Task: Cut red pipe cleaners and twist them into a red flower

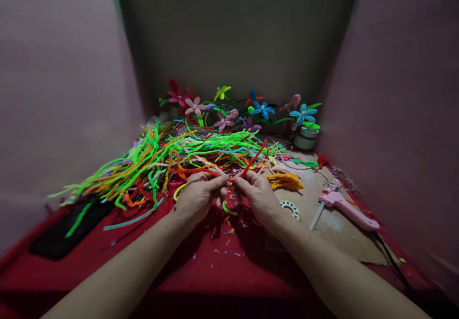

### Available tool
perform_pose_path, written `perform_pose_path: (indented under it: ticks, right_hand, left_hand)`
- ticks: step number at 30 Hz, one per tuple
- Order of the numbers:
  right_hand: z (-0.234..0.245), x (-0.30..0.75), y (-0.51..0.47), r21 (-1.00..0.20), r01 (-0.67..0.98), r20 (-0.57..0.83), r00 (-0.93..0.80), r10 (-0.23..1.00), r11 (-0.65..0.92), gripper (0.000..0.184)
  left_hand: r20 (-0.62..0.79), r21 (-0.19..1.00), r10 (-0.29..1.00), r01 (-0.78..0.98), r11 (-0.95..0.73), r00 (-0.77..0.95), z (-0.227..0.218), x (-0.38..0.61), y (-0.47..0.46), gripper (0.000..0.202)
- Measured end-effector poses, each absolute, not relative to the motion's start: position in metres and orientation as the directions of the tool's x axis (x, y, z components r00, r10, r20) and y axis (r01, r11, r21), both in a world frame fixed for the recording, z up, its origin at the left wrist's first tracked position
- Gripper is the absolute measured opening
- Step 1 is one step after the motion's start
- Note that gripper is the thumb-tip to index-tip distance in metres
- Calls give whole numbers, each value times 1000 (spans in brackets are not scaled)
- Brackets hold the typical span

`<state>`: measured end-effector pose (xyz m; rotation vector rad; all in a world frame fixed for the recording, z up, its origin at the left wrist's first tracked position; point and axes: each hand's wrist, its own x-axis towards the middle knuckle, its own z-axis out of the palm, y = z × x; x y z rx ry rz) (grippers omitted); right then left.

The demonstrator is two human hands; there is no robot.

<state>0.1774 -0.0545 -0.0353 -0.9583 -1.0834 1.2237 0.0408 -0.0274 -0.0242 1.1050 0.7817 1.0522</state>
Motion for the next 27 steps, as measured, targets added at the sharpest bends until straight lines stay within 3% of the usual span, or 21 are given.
perform_pose_path:
  ticks: [7, 15, 21, 27]
  right_hand:
    - [-30, 178, -58, -986, -138, 104, -97, 990, 90, 26]
    - [-30, 180, -60, -996, -80, 67, -285, 956, 45, 29]
    - [-30, 178, -62, -996, -78, 54, -204, 977, 39, 27]
    - [-30, 182, -59, -995, -98, 34, -228, 973, 12, 25]
  left_hand:
    - [0, 982, 926, -175, 71, 378, -25, 33, -25, 21]
    - [-87, 964, 869, -180, 198, 488, -17, 31, -23, 24]
    - [-30, 961, 866, -226, 163, 498, -15, 28, -23, 26]
    - [36, 986, 872, -159, 49, 488, -15, 29, -26, 23]
